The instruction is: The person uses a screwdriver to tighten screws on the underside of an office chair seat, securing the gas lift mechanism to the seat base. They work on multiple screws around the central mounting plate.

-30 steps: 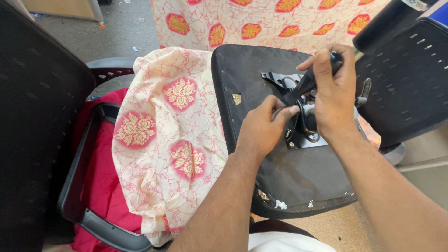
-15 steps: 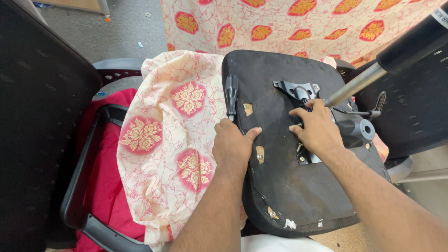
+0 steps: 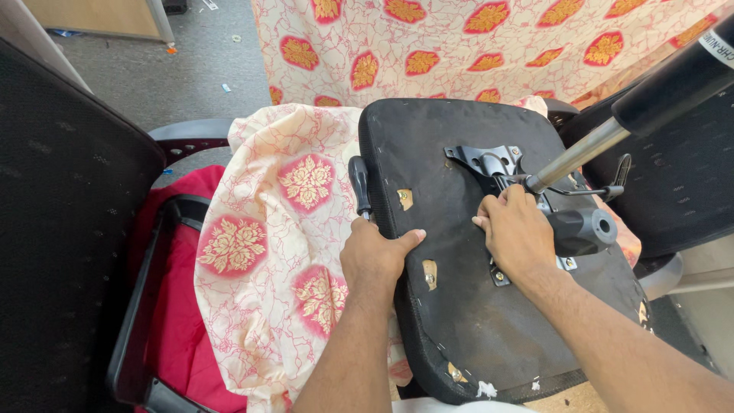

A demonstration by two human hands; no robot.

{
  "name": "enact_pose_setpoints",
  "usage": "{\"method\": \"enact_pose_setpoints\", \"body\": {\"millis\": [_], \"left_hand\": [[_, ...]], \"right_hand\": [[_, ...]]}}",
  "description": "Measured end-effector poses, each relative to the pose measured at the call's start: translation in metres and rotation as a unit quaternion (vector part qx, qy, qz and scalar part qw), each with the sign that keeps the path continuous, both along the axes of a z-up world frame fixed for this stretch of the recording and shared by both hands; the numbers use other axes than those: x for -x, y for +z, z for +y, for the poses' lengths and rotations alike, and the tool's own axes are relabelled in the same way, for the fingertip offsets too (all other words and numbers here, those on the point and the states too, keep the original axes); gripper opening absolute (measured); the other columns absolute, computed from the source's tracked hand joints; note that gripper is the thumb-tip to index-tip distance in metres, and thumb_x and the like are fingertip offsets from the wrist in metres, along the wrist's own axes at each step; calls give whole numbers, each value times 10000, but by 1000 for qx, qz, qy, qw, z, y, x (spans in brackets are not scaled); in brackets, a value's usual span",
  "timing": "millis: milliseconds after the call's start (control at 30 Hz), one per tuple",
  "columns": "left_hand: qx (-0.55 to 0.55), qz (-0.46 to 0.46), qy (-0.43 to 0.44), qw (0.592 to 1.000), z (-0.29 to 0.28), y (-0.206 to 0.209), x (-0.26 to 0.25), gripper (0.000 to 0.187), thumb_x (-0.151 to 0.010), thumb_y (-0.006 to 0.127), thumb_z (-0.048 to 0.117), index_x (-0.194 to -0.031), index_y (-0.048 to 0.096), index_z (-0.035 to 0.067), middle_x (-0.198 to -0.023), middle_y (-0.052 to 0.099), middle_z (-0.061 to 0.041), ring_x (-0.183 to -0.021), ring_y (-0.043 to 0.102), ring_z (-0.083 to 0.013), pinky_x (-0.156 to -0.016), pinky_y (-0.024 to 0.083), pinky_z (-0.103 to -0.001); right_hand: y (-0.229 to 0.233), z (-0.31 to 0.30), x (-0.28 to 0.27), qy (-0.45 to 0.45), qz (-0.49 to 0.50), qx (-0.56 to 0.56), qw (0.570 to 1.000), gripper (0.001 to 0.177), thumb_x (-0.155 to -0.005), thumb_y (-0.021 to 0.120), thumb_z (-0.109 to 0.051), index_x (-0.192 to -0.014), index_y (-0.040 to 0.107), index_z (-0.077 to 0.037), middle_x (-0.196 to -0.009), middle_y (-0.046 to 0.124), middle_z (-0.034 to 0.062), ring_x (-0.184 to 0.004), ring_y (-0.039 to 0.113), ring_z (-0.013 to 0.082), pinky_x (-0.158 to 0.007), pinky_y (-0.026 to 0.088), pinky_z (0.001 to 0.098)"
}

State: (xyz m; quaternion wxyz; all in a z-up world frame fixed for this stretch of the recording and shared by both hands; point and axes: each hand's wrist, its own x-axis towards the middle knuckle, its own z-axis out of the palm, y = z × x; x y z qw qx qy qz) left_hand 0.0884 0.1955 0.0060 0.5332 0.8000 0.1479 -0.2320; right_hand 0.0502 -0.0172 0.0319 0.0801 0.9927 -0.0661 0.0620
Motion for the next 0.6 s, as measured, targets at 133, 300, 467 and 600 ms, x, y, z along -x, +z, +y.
{"method": "enact_pose_setpoints", "body": {"millis": [133,300,467,600], "left_hand": [[-33,2,1,999,0,9,5,765,-670,912,465,-1202,563,41,-1173,682,-141,-1113,675,-311,-948,531,-439],[-170,-234,6,957,-25,12,13,567,-752,843,350,-1115,560,18,-1147,576,-142,-1111,580,-328,-920,483,-482],[-215,-319,-50,922,-55,10,-13,315,-850,695,151,-1104,557,28,-1196,555,-141,-1142,547,-320,-994,439,-473],[-216,-297,-107,924,-66,3,-15,443,-850,653,135,-1257,521,18,-1420,466,-173,-1355,426,-332,-1140,329,-517]], "right_hand": [[-2,-5,-4,21,-52,-48,997,188,-964,669,-277,-963,675,-89,-1040,623,128,-987,612,316,-825,509,450],[10,-32,-50,-162,-61,-389,905,165,-1001,636,-225,-1015,610,-62,-775,723,63,-640,651,172,-620,519,334],[8,-58,-91,-145,-83,-545,822,209,-957,753,-166,-1079,707,-2,-757,657,32,-618,579,85,-548,459,229],[-10,-70,-114,-150,-71,-653,739,223,-924,663,-67,-1116,704,39,-847,724,35,-726,706,98,-680,586,200]]}}
